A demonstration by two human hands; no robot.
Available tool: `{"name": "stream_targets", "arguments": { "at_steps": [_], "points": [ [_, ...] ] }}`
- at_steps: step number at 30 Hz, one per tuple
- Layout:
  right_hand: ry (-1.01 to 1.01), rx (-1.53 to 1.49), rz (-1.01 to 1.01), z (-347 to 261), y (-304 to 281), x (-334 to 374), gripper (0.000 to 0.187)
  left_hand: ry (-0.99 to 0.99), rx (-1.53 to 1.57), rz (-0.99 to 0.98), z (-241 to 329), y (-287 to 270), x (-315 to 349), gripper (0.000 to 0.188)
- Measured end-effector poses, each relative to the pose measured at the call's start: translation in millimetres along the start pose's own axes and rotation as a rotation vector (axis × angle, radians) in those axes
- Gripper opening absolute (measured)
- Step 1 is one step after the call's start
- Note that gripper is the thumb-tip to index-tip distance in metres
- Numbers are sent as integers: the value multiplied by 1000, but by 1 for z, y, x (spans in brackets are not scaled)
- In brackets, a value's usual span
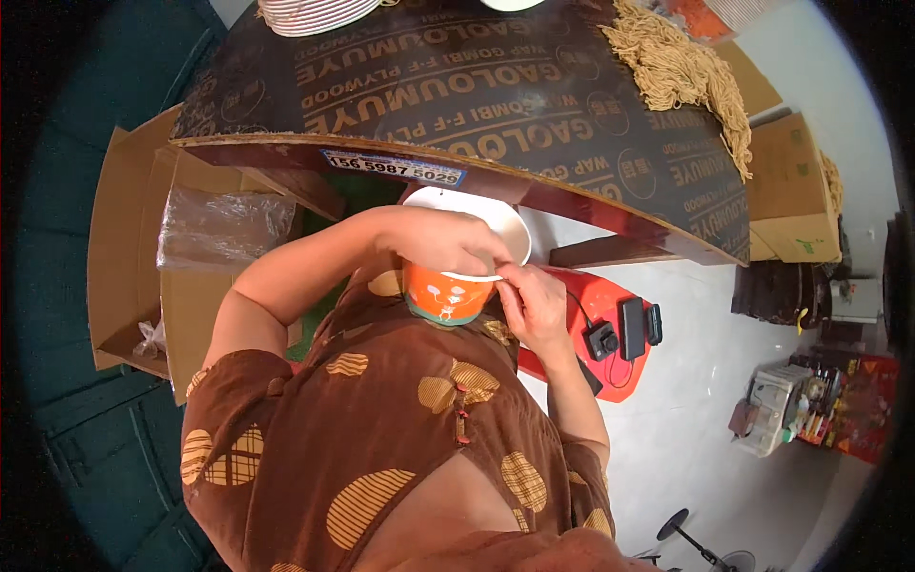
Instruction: Manually attaching string handles to paper buckets.
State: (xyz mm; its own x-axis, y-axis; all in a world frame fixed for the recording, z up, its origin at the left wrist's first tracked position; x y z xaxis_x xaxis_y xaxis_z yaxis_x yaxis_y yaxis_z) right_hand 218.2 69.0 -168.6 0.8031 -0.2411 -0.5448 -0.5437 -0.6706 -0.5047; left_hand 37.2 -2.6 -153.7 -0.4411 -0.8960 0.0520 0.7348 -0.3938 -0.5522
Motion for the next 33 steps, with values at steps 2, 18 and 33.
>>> {"name": "stream_targets", "arguments": {
  "at_steps": [2, 18, 33],
  "points": [
    [-5, -32, -14, 1, 0, 0, 22, -84, 85, -116, 2, -3, -7, 24],
    [20, -56, -24, 11, 0, -1, 19, -371, 324, -61, -7, -4, -3, 16],
    [23, -60, -62, 6, 4, -22, 20, -223, 428, -211, -22, -7, -2, 16]
  ]
}}
Point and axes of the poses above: each hand's wrist, its own x-axis away from the middle knuckle, its own y-axis out of the palm, z = x × y, the point moved 2 cm from there along -x, towards the middle knuckle, and after that the axes turned 12 degrees about -x, right-handed, at the moved point
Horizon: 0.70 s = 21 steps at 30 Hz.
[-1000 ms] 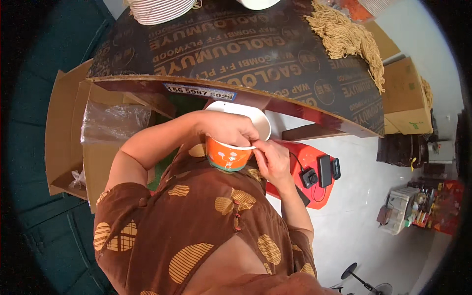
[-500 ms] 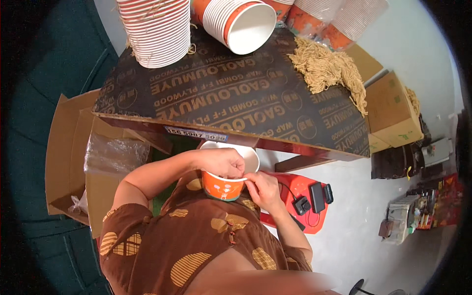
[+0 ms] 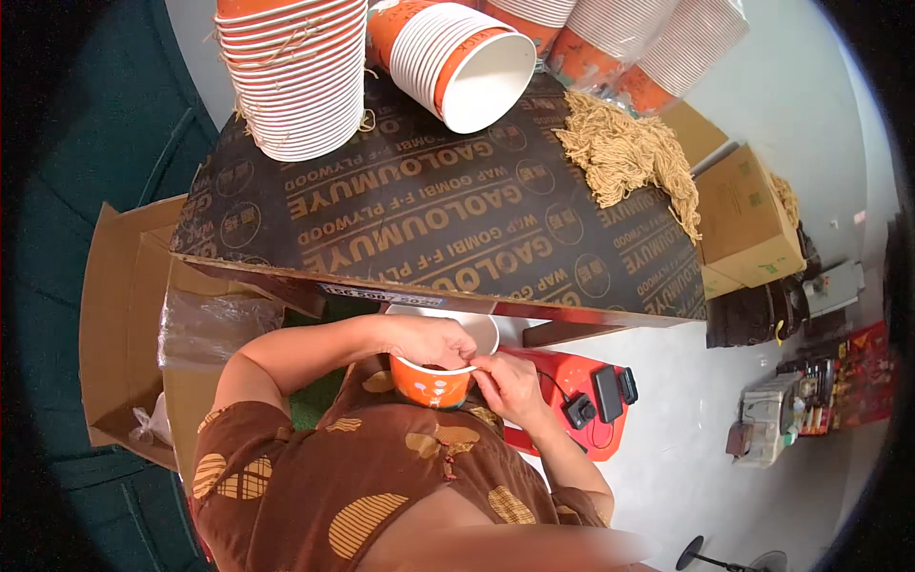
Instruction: Manually attaching string handles to paper buckets.
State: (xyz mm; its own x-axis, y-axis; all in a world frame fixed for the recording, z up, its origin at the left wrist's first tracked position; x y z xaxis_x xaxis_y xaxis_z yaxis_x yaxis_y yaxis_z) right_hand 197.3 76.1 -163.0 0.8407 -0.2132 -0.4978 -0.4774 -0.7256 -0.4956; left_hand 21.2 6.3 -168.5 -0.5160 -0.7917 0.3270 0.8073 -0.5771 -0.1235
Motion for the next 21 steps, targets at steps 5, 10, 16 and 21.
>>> {"name": "stream_targets", "arguments": {
  "at_steps": [5, 10, 16, 21],
  "points": [
    [54, 38, -44, 1, -2, 0, 21, 8, -23, 29, -8, -4, -5, 18],
    [92, 47, -41, -8, -5, -5, 19, -67, 27, 30, -4, -6, -1, 19],
    [97, 66, -11, -12, -4, -5, 20, 35, 49, -3, -11, -8, -10, 24],
    [110, 65, 8, -14, -6, 1, 20, 63, 79, -100, -5, -8, -14, 18]
  ]
}}
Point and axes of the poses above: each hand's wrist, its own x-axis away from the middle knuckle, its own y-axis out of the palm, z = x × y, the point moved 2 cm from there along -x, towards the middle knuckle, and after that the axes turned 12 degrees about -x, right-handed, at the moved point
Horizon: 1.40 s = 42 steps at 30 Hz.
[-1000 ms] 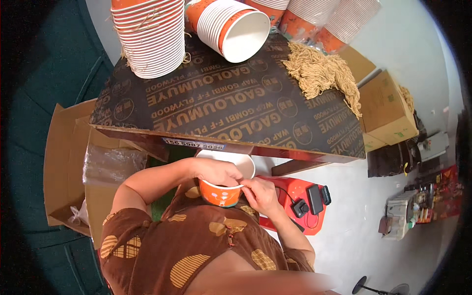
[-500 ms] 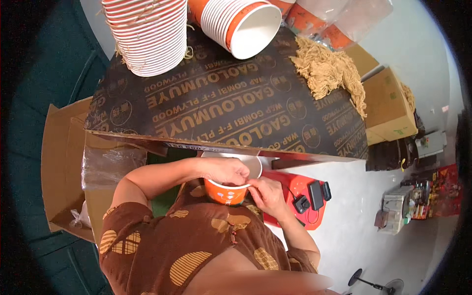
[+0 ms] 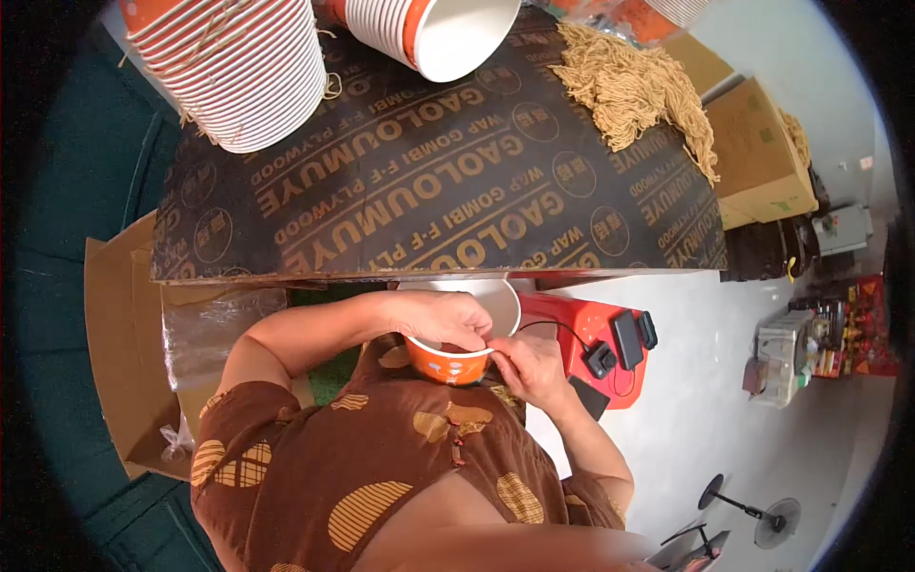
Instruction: Manually attaching string handles to paper buckets.
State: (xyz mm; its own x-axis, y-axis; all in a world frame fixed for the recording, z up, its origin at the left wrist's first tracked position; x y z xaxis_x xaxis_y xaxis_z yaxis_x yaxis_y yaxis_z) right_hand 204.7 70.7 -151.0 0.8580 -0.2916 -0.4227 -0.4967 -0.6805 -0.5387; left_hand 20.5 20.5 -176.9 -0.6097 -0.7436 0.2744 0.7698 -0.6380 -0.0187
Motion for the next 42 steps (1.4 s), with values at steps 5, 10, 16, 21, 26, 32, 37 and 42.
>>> {"name": "stream_targets", "arguments": {
  "at_steps": [5, 10, 16, 21, 26, 32, 37, 42],
  "points": [
    [48, 7, -8, 2, 0, 5, 17, -42, -13, -38, 2, 1, -6, 16],
    [55, 8, -1, 4, -6, 9, 16, -29, -125, 78, 4, 7, -8, 20],
    [35, 6, -13, 8, -12, 15, 17, -12, -671, 491, 36, 25, 3, 13],
    [-3, 39, -25, 16, -20, 18, 23, 31, -708, 693, 34, 38, 2, 11],
    [0, 131, -72, 16, -44, 12, 40, -80, -465, 731, 37, 37, -1, 14],
    [8, 288, 194, 33, -57, 13, 23, -80, -277, 684, 34, 35, -7, 12],
    [348, -57, 426, 32, -52, 19, 6, -73, -187, 543, 29, 38, -9, 10],
    [347, -343, 445, 23, -41, 22, 7, -40, -191, 519, 33, 52, -16, 9]
  ]
}}
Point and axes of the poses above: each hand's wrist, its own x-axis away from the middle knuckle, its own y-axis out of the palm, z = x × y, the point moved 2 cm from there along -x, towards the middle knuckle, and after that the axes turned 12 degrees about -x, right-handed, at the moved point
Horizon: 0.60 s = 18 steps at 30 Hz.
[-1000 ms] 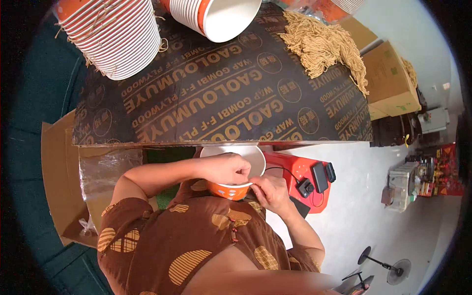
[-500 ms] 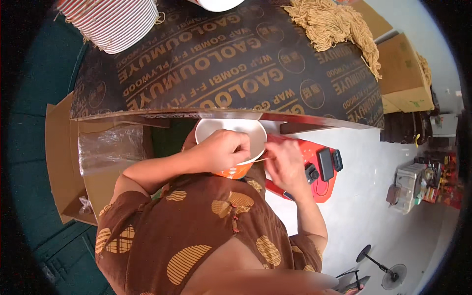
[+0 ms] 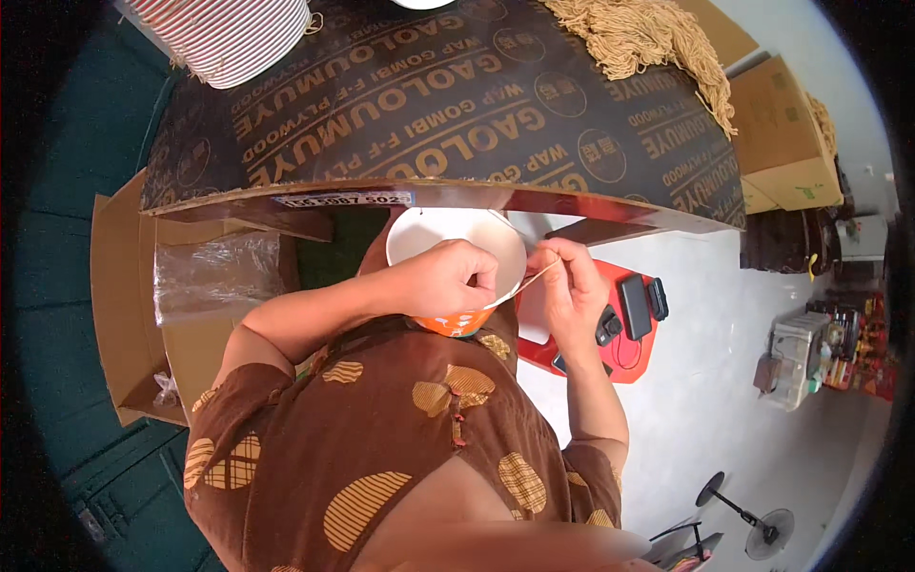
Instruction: Manually attaching string handles to paper buckets.
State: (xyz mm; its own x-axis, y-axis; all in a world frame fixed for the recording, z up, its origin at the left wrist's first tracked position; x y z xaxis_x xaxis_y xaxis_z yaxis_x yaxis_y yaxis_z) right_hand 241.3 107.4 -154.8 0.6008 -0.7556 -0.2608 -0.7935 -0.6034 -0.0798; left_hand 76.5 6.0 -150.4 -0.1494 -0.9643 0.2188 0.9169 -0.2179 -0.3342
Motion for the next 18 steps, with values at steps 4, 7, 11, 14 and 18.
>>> {"name": "stream_targets", "arguments": {
  "at_steps": [4, 7, 11, 14, 18],
  "points": [
    [-106, -17, -124, -5, 1, 9, 9, 27, -107, 9, 12, 6, 3, 10],
    [-33, -178, -101, -7, 2, 19, 10, 15, -93, 7, 14, 8, 0, 11],
    [112, -380, 33, -8, -1, 21, 14, 33, -25, -37, 8, 10, -10, 13],
    [314, -630, 90, -3, -1, 16, 18, -34, 108, -53, 5, 12, -17, 17],
    [350, -673, 104, 0, 0, 14, 18, 24, 225, -113, -5, 11, -25, 17]
  ]
}}
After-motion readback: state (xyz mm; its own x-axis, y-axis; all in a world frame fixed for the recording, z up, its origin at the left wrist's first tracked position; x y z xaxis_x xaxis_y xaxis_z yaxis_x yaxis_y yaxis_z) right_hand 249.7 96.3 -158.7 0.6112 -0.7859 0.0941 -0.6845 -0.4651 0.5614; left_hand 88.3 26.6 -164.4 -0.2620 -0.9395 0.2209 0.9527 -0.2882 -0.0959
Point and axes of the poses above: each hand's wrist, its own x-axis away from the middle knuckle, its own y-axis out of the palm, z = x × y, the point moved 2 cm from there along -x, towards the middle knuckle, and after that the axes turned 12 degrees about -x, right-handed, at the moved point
